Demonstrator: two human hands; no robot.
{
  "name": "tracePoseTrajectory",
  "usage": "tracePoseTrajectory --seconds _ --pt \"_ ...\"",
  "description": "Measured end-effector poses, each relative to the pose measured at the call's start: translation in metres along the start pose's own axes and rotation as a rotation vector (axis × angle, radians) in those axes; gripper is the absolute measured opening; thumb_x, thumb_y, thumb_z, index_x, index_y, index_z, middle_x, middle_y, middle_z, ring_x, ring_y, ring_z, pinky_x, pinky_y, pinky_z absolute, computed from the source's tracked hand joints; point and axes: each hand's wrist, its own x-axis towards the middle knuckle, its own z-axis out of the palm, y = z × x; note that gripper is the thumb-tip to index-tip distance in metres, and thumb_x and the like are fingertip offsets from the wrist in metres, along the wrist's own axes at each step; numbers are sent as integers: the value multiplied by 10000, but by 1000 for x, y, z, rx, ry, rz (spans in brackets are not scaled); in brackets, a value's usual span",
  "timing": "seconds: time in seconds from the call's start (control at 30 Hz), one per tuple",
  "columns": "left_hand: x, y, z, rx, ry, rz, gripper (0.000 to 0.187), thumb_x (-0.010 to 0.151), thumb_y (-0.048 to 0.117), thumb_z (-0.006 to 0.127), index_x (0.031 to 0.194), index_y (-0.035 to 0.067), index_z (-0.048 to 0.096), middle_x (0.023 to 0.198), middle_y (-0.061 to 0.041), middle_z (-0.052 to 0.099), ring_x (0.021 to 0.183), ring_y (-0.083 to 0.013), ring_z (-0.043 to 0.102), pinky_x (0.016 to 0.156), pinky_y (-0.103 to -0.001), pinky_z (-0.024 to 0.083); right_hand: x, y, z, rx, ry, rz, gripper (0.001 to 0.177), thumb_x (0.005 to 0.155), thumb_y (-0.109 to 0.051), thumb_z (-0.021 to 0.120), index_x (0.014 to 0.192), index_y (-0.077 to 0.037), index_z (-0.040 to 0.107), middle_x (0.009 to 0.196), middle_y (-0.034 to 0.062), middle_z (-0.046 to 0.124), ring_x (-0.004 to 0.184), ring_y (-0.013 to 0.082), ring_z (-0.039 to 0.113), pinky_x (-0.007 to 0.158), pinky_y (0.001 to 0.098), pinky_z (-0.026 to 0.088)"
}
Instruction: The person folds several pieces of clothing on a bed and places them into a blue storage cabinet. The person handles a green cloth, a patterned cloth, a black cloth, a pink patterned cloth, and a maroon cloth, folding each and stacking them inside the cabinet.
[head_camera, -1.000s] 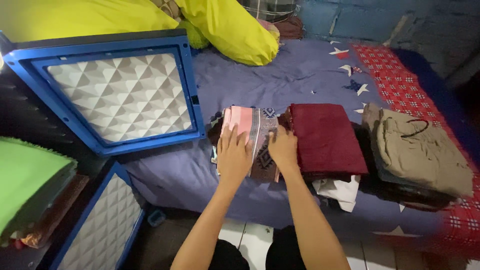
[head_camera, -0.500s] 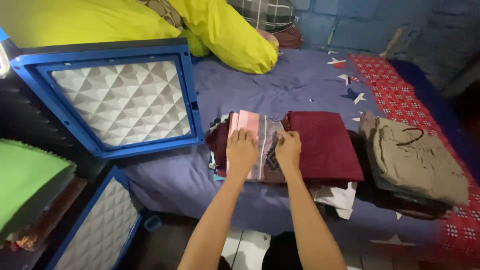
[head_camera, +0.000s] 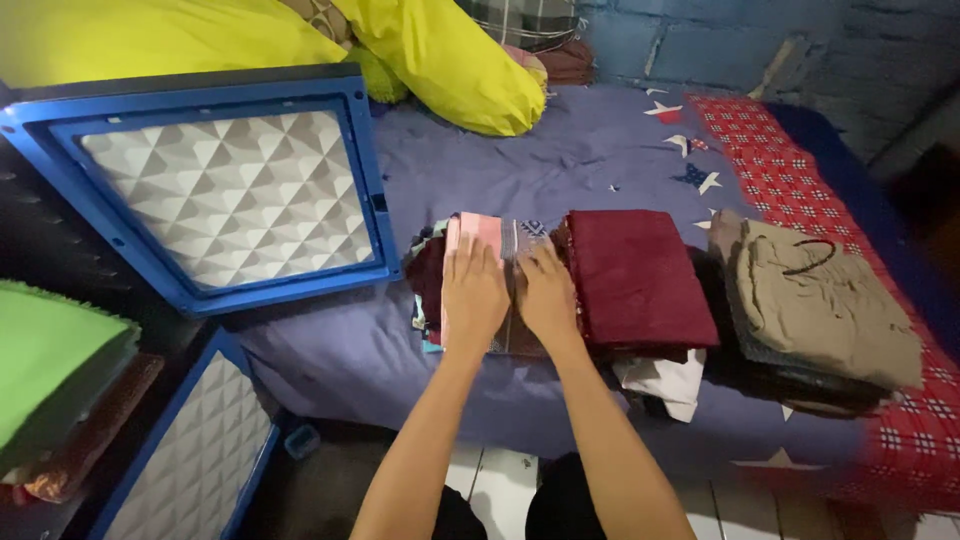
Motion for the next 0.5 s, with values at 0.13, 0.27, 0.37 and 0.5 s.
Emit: tracePoseTrajectory --seconds 0.13,0.27,0.37,0.5 --pt "-12 -25 71 28 204 89 374 1027 320 467 1209 119 725 1241 -102 719 1297 -296 589 1082 -442 397 -25 27 44 -19 -206 117 363 1030 -205 486 1334 -164 682 1333 88 648 1277 305 558 1095 468 392" --pt "-14 -31 86 16 188 70 391 1015 331 452 1183 120 735 1210 -102 733 1211 -307 643 1014 -435 438 -17 28 43 -181 -466 390 439 1075 -469 361 1416 -337 604 1459 -25 599 1387 248 513 1098 557 412" --pt "-15 -34 99 18 185 76 393 988 323 464 1197 122 730 1216 -106 729 1205 -323 647 1002 -442 441 -13 25 32 -105 -579 547 550 1091 -524 256 1528 -297 502 1582 -11 484 1488 261 402 1179 574 308" --pt "-18 -30 91 47 231 21 402 970 325 480 1192 111 738 1236 -127 719 1233 -373 620 1024 -468 420 -27 42 49 -33 -385 502 521 1082 -405 384 1404 -80 632 1458 167 601 1381 344 536 1121 527 424"
